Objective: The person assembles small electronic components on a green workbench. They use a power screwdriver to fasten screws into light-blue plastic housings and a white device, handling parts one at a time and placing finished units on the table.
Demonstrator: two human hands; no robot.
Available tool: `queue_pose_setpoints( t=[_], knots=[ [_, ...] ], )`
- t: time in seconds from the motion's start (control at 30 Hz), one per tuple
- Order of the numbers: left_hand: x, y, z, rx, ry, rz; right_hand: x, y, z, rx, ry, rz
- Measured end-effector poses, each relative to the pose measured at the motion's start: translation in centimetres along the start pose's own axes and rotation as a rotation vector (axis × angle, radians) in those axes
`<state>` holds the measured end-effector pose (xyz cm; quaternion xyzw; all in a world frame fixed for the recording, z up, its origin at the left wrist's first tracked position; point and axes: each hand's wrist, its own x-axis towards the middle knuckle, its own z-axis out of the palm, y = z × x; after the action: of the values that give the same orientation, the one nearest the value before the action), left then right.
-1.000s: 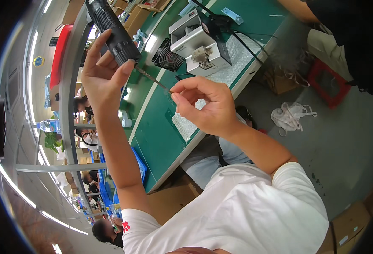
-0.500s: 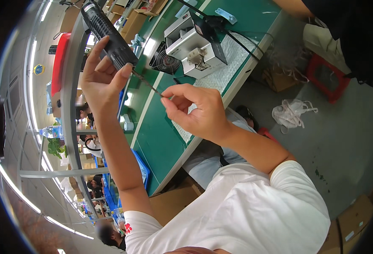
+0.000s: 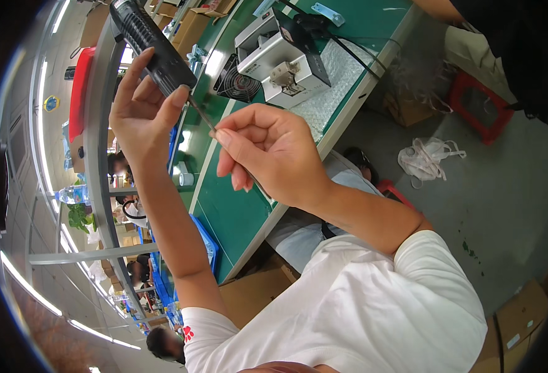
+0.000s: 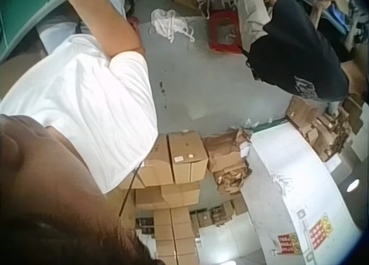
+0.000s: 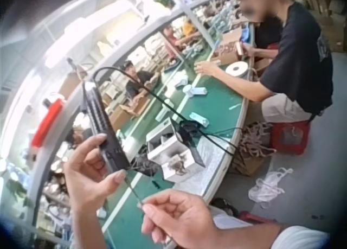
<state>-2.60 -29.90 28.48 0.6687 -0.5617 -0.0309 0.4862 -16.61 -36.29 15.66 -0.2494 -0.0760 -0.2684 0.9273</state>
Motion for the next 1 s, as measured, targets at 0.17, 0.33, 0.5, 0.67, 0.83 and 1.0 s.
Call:
queue_pose_setpoints(
  t=[0.17, 0.33, 0.5, 0.67, 0.83, 1.0],
  knots=[
    [0.3, -0.5, 0.1, 0.013, 0.01, 0.028, 0.8, 1.3, -0.1, 0.22, -0.014, 0.045],
    [0.2, -0.8, -0.3, 0.003, -0.013, 0.015, 0.9, 1.8, 0.0, 0.179, 0.007, 0.045],
    [0.2, -0.8, -0.4, 0.042, -0.039, 0.027, 0.9, 2.1, -0.1, 0.061, 0.02, -0.028],
    [0.5, -1.0, -0.4, -0.034, -0.049, 0.059, 1.0, 1.9, 0.0, 0.055, 0.022, -0.039],
    [0.3, -1.8, 0.2, 0.017, 0.092, 0.029, 1.2, 2.7, -0.7, 0.13, 0.0, 0.015],
    [-0.4, -2.4, 1.5, -0.07, 0.127, 0.054, 1.4, 3.7, -2.1, 0.073, 0.025, 0.031]
  ],
)
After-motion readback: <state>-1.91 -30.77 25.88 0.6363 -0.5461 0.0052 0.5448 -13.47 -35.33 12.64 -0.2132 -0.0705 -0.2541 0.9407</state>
